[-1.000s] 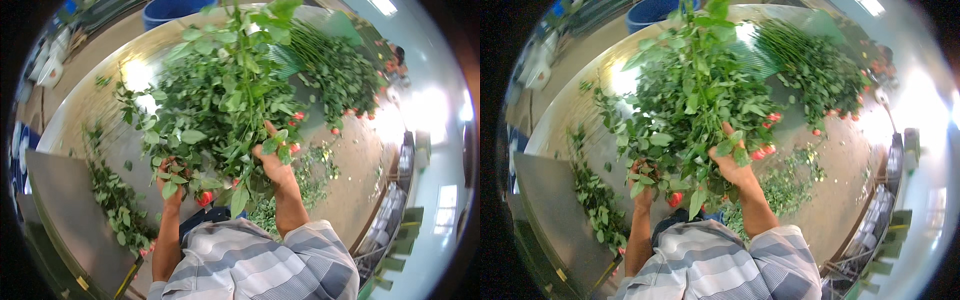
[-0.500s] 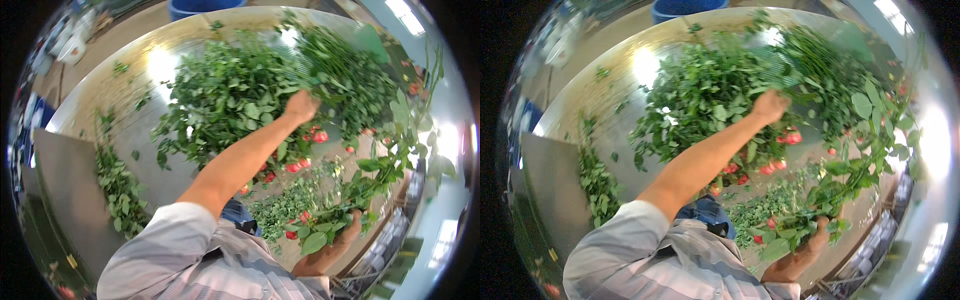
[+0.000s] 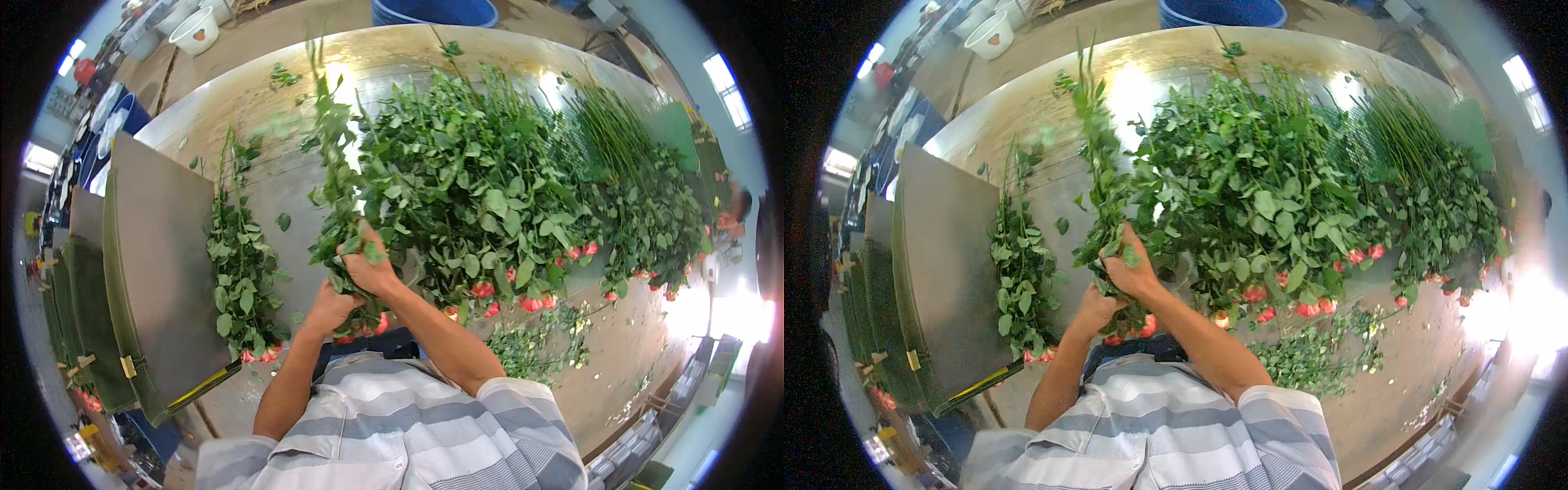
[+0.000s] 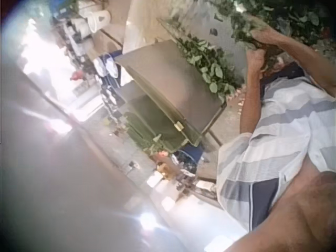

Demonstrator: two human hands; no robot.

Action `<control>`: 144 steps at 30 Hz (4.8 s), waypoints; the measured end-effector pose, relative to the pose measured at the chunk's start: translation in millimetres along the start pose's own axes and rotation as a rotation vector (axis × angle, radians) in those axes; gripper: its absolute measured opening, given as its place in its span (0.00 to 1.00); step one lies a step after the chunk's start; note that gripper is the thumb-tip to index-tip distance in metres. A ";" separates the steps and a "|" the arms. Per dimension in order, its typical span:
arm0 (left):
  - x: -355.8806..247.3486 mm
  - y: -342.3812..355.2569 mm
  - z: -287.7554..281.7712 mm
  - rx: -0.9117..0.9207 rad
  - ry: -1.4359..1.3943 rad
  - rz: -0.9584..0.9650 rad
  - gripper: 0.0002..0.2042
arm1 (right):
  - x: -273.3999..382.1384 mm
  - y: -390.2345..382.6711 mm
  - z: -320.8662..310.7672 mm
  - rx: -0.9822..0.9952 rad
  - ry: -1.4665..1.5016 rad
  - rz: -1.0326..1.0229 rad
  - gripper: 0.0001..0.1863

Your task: The person trims leaves from rose stems using a knife, then gathers the trimmed stems into bundles. The person repeatedly picks up stems, removes leaves, and places the trimmed stems into a growing pile on the table.

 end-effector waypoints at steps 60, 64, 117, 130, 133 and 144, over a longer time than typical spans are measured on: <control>171.9 -13.0 -17.3 -0.301 -0.150 0.093 0.23 | -0.3 113.7 204.4 0.227 -0.385 0.049 0.25; 176.8 7.0 -5.0 -0.075 0.654 -0.058 0.25 | 20.2 87.2 158.8 0.082 -0.529 -0.204 0.31; 142.6 -1.5 -48.3 -0.120 0.049 -0.154 0.15 | -115.2 44.7 32.8 0.081 -0.472 0.084 0.18; 186.5 5.1 -44.2 -0.176 -0.126 -0.217 0.18 | -126.7 43.9 33.8 0.075 -0.516 0.042 0.13; 167.0 8.0 -40.8 -0.085 -0.113 -0.230 0.19 | -113.0 38.1 31.0 0.107 -0.513 0.155 0.13; 143.2 -4.5 -54.2 -0.080 -0.178 -0.245 0.17 | -80.7 49.2 28.4 0.030 -0.680 -0.049 0.17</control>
Point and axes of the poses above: each hand's wrist, its own y-axis towards the middle knuckle, its own z-axis out of the palm, x = y × z, the point moved 9 cm from there along y, towards the middle knuckle, and after that the axes turned 2 degrees about x, right-handed, at the moved point
